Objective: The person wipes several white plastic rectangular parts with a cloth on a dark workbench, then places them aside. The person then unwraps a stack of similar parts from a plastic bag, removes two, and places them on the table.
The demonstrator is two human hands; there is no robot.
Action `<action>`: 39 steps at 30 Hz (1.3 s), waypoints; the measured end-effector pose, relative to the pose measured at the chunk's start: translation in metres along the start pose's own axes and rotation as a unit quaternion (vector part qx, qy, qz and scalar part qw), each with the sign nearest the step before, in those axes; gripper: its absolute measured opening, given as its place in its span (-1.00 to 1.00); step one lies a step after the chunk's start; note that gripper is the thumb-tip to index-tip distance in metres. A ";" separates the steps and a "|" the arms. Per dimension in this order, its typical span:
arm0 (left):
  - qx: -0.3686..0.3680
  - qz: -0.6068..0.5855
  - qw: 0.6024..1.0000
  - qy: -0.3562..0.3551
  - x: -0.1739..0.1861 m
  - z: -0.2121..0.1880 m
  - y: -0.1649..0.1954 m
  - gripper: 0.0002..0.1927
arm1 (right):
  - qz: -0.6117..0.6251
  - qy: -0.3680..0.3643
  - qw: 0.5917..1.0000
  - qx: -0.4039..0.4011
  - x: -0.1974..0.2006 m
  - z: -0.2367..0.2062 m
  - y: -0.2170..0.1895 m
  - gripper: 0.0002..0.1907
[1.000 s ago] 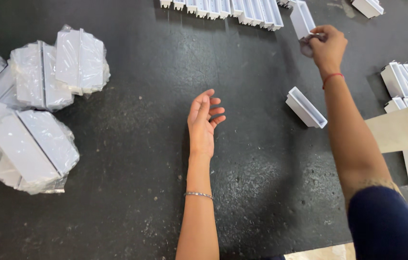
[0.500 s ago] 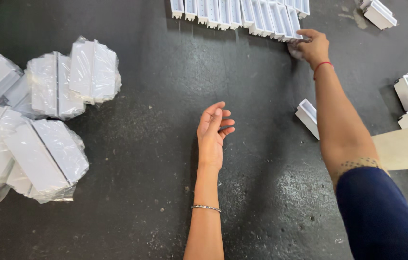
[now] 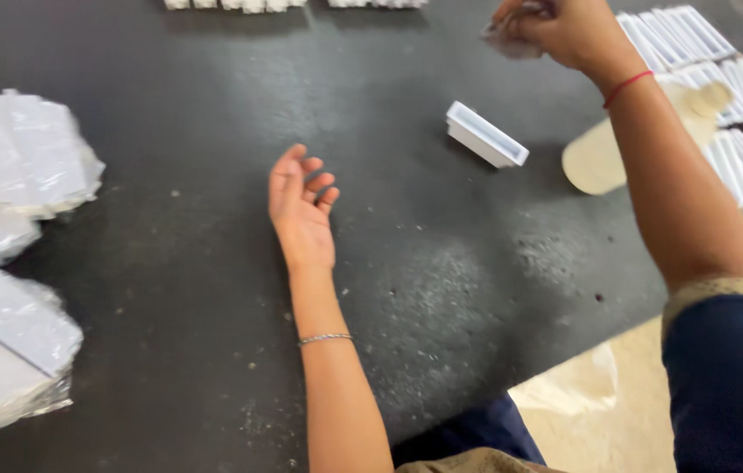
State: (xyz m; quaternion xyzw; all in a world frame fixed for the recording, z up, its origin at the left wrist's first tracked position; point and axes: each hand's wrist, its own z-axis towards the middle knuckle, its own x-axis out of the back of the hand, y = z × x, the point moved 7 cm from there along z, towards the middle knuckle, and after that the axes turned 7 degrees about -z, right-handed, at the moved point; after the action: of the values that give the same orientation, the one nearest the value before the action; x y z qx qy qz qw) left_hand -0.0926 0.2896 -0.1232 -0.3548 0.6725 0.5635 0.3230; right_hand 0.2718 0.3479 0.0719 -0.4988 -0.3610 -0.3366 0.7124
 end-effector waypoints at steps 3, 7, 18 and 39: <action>-0.006 0.002 1.000 -0.031 -0.002 -0.011 0.004 -0.58 | -0.084 -0.015 0.992 -0.089 0.034 -0.027 0.006 -0.81; -0.017 -0.013 0.999 -0.040 -0.007 -0.021 0.008 -0.54 | -0.139 0.022 0.985 -0.097 0.083 -0.046 -0.015 -0.81; -0.072 -0.183 0.980 -0.036 0.012 -0.020 0.035 -0.53 | -0.093 0.046 0.994 0.018 0.091 -0.011 -0.153 -0.80; -0.085 -0.271 0.959 -0.011 0.040 -0.005 0.043 -0.60 | -0.054 -0.187 0.943 -0.272 -0.056 -0.179 -0.005 -0.35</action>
State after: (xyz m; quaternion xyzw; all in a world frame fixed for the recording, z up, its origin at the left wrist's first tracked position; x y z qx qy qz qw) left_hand -0.1505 0.2850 -0.1332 -0.5432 0.4975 0.5137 0.4399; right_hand 0.2709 0.1829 -0.0168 -0.7071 -0.4091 -0.3605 0.4503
